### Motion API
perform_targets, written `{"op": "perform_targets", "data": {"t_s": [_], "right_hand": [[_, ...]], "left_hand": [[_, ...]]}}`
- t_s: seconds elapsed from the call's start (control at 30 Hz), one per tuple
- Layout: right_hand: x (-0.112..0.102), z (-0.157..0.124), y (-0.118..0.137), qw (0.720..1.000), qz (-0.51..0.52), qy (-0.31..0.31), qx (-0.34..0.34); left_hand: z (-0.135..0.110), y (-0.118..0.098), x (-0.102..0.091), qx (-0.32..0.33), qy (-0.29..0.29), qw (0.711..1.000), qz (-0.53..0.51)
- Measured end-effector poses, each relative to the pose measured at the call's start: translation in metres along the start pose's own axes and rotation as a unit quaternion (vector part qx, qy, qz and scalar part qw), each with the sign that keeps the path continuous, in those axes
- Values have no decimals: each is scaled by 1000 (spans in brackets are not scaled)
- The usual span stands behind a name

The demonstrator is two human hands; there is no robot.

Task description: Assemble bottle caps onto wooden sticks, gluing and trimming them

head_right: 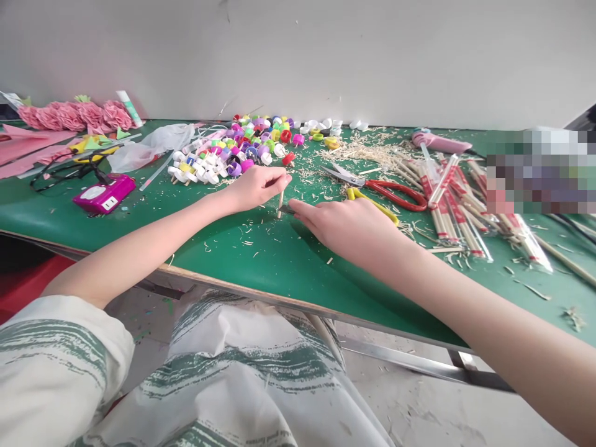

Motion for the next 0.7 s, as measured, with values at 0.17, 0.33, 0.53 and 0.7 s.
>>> {"op": "perform_targets", "data": {"t_s": [0.17, 0.33, 0.53, 0.7], "right_hand": [[7, 4, -4, 1000, 17, -9, 9], [8, 5, -6, 1000, 22, -18, 6], [9, 2, -2, 1000, 3, -15, -14], [10, -1, -1, 1000, 15, -18, -20]], "left_hand": [[-1, 1, 0, -7, 7, 1000, 11], [-1, 3, 2, -10, 0, 1000, 1], [1, -2, 3, 8, -7, 1000, 3], [2, -3, 4, 17, 6, 999, 29]]}}
Point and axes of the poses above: each hand's wrist, its own z-axis towards the middle knuckle, its own x-axis out of the palm, y = z × x, the point moved 4 cm from there along z, towards the middle knuckle, and after that the axes turned 1 degree about x, right-handed, at the moved point
